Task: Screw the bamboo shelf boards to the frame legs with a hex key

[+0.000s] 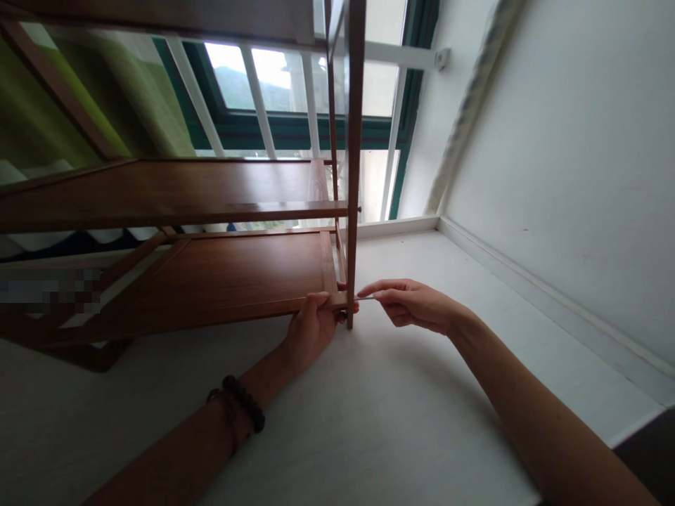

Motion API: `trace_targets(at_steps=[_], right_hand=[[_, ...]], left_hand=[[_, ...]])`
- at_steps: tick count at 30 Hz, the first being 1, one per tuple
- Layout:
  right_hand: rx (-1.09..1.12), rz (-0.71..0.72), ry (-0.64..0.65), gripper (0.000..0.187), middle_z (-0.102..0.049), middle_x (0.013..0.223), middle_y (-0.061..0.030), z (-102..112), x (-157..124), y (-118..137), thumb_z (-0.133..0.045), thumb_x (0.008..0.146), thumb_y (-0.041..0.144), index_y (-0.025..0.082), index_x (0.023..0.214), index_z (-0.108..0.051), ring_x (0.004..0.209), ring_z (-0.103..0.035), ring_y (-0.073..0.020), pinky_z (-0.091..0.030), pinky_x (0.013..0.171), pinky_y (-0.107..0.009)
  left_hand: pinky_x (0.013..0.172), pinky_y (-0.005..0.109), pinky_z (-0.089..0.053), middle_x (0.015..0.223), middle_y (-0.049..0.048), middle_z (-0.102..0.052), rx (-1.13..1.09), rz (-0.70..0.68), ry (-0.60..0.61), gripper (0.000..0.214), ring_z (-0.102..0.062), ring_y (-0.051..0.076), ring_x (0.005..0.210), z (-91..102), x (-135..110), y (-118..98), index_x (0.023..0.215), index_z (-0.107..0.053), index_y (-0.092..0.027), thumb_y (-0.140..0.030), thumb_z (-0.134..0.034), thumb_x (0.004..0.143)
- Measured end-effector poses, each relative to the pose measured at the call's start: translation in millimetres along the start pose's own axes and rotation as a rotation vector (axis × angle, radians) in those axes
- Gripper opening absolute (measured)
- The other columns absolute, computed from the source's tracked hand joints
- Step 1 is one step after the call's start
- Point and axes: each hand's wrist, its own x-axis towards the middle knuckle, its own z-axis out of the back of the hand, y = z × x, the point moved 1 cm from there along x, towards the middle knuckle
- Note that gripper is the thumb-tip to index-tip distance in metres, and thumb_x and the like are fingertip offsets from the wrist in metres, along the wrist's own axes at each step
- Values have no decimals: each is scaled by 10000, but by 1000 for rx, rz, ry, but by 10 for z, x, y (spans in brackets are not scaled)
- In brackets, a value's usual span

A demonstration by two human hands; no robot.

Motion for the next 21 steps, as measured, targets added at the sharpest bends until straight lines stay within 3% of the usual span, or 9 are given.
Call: trace_targets(at_steps=[3, 6, 9, 12, 15, 21], right_hand=[[67, 61, -34, 202, -248, 551, 79, 5, 3, 7, -610, 767, 278, 154, 919, -564, 461, -217, -18, -177, 419, -158], [129, 74, 24, 239, -377, 587, 50, 65, -9, 2, -583, 787, 324, 128, 923, -583, 475, -311, -16, -227, 405, -146], [118, 94, 123, 309, -557, 810, -43, 132, -30, 7, -585, 789, 283, 116, 1049, -578, 594, -480, -42, -352, 453, -147], [32, 93, 155, 385, -607, 962, -99, 163, -30, -1, -598, 779, 251, 126, 1139, -545, 760, -580, -101, -441, 555, -176], [-54, 96, 125, 389, -633, 952, -119, 160, -7, -21, -570, 795, 319, 113, 1125, -561, 792, -612, -139, -460, 565, -200], [-238, 118, 37, 408, -648, 841, -103, 113, 2, -6, -485, 821, 437, 104, 1011, -626, 685, -609, -125, -430, 522, -213]], left_hand=[[631, 294, -360, 682, 94, -665, -4, 2, 18, 286, -567, 201, 694, -5, 2, -2, 782, -620, -108, -264, -387, 723], [628, 293, -361, 683, 93, -664, -5, 8, 9, 281, -568, 200, 691, -12, -9, -12, 777, -622, -110, -256, -388, 719], [633, 295, -361, 682, 92, -663, 2, 13, 11, 277, -568, 200, 686, -14, -18, -20, 782, -623, -108, -249, -394, 716], [632, 296, -361, 686, 94, -662, 3, 15, 13, 274, -564, 199, 678, -16, -16, -23, 779, -624, -107, -248, -400, 708], [630, 298, -360, 672, 90, -660, 10, 10, 7, 274, -560, 199, 667, -23, -10, -22, 769, -624, -110, -252, -400, 701], [645, 303, -366, 676, 91, -662, 13, 18, 7, 283, -566, 205, 686, -37, -14, -23, 767, -623, -114, -254, -383, 715]])
